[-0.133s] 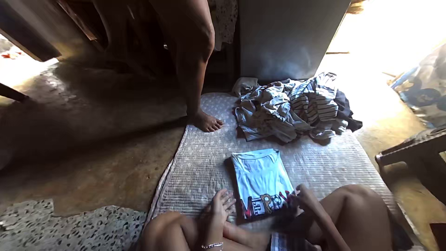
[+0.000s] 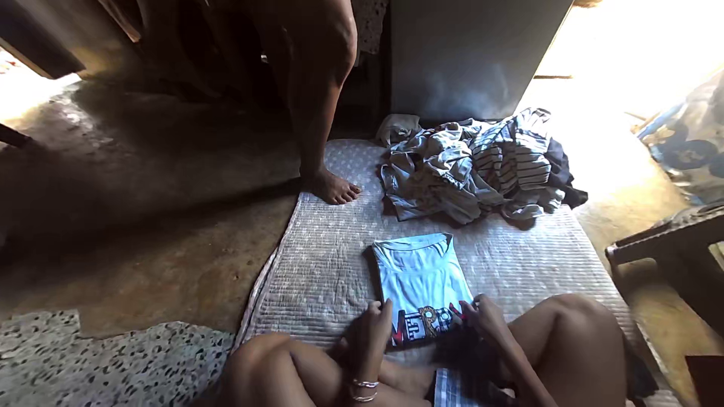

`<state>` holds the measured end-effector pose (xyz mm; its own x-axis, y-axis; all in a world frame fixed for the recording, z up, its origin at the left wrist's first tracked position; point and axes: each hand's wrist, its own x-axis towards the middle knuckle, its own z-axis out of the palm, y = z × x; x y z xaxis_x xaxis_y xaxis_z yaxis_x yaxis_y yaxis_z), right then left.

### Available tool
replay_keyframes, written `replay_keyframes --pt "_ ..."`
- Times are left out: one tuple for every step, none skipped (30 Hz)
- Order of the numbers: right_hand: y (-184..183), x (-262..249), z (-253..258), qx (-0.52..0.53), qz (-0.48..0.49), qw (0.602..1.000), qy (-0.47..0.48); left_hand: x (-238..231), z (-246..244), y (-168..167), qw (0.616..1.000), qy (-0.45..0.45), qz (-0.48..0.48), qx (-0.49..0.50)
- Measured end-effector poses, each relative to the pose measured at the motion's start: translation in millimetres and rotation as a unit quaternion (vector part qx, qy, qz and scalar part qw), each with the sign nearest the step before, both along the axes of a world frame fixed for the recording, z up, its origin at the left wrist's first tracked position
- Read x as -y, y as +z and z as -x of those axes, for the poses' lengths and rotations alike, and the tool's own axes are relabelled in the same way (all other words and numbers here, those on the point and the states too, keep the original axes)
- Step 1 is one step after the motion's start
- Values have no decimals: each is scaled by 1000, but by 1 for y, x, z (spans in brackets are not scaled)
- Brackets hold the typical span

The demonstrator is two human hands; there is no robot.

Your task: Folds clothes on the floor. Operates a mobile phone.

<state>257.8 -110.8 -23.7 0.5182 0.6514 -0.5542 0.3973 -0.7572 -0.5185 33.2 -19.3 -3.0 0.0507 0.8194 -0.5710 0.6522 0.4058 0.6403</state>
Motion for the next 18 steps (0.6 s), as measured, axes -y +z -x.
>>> replay_keyframes --pt "-1 -6 3 -2 14 1000 -2 7 -12 2 994 -57 -18 -91" --pt "-4 -10 6 -8 25 1000 -8 14 -24 1 981 -97 -27 -163" --pt "-9 -12 7 -19 21 999 -18 19 -34 -4 970 -119 -33 -208" --pt "-15 -12 6 -47 1 998 -33 22 -40 -10 965 -126 -37 -225" --pt "-21 -10 1 -92 -35 994 -52 19 -40 -14 972 -117 -27 -201" --pt "-26 -9 -4 -151 -75 982 -81 14 -35 -18 983 -102 -10 -153" --pt "-26 -7 -8 -215 -107 964 -115 9 -28 -19 988 -94 11 -118" --pt "-22 -5 -8 -272 -137 940 -150 4 -19 -21 991 -88 26 -95" --pt "-17 -3 -8 -326 -168 914 -175 0 -11 -26 996 -65 33 -59" --pt "-14 -2 -7 -378 -197 886 -184 -3 -6 -32 999 -28 36 -15" --pt "-12 -1 -6 -424 -217 860 -182 -6 -3 -35 999 10 43 24" --pt "-11 -1 -6 -455 -228 840 -187 -8 -3 -35 995 48 60 65" --pt "-10 -2 -6 -474 -235 826 -193 -10 -6 -36 988 83 74 108" --pt "-11 -2 -6 -489 -242 815 -196 -13 -9 -38 980 113 79 146" --pt "-12 -1 -7 -504 -257 801 -197 -15 -11 -38 973 128 83 175" --pt "-14 0 -8 -523 -275 782 -197 -16 -13 -32 966 131 90 206" --pt "-15 4 -9 -547 -296 759 -195 -16 -13 -25 956 125 96 248" --pt "-17 8 -9 -572 -313 734 -190 -14 -11 -18 943 105 100 299"
